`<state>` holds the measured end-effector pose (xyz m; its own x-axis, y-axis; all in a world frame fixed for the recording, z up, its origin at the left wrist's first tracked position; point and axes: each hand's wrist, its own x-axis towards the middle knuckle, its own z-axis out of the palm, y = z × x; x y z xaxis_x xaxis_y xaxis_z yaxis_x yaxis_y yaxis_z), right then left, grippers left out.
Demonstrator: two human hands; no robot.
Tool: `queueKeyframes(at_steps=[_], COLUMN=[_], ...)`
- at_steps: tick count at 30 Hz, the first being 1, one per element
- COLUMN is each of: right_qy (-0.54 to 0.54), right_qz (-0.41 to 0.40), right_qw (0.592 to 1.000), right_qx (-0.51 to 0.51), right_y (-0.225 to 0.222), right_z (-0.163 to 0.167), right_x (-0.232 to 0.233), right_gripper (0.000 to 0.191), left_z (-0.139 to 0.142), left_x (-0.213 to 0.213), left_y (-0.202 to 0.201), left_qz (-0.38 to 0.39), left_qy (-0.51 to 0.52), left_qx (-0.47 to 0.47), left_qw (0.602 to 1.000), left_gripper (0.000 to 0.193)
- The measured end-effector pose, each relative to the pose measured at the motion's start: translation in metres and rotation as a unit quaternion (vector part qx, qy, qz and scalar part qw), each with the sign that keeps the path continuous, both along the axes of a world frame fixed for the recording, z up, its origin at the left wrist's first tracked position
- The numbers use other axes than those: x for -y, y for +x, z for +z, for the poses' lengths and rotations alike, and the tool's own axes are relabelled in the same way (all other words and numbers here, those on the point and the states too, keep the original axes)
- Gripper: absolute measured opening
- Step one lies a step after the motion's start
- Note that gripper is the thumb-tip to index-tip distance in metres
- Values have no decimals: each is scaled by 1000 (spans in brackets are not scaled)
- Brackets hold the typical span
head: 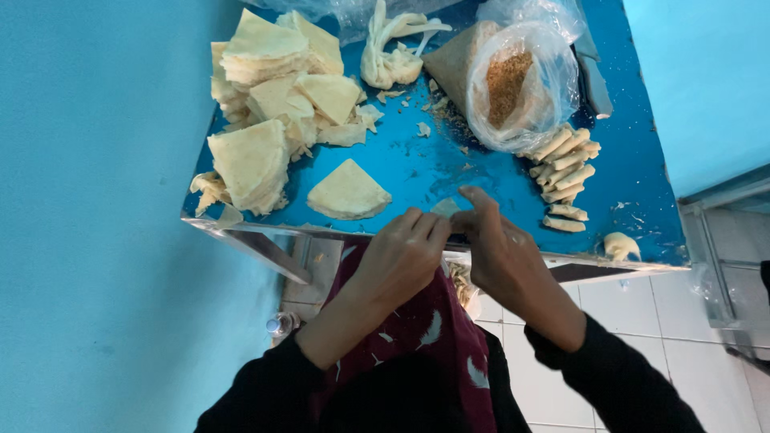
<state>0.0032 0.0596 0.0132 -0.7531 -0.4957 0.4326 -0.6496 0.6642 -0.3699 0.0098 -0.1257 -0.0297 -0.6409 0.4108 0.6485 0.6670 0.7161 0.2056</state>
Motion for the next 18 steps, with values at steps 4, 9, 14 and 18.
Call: queueKeyframes(at_steps=[4,9,14,18], right_qy=[-5,-19,-50,-24], right_qz=[5,-7,-17,8], right_qw=[998,999,972,999], right_qx=[-69,37,227,41], right_y=[8,-15,-35,-14], right_z=[-13,4,21,2], right_x=[1,7,6,8], right_gripper=[60,62,70,59], left_z=[-6,3,20,12], left_x=[8,10,16,12], left_y=[-9,-33,-63,-41], left_qz=[-20,-55,-36,20], left_qy=[-2,55,56,30], left_qx=[-23,34,288,151], left_qw=[1000,996,955,988], left_gripper=[12,7,13,17])
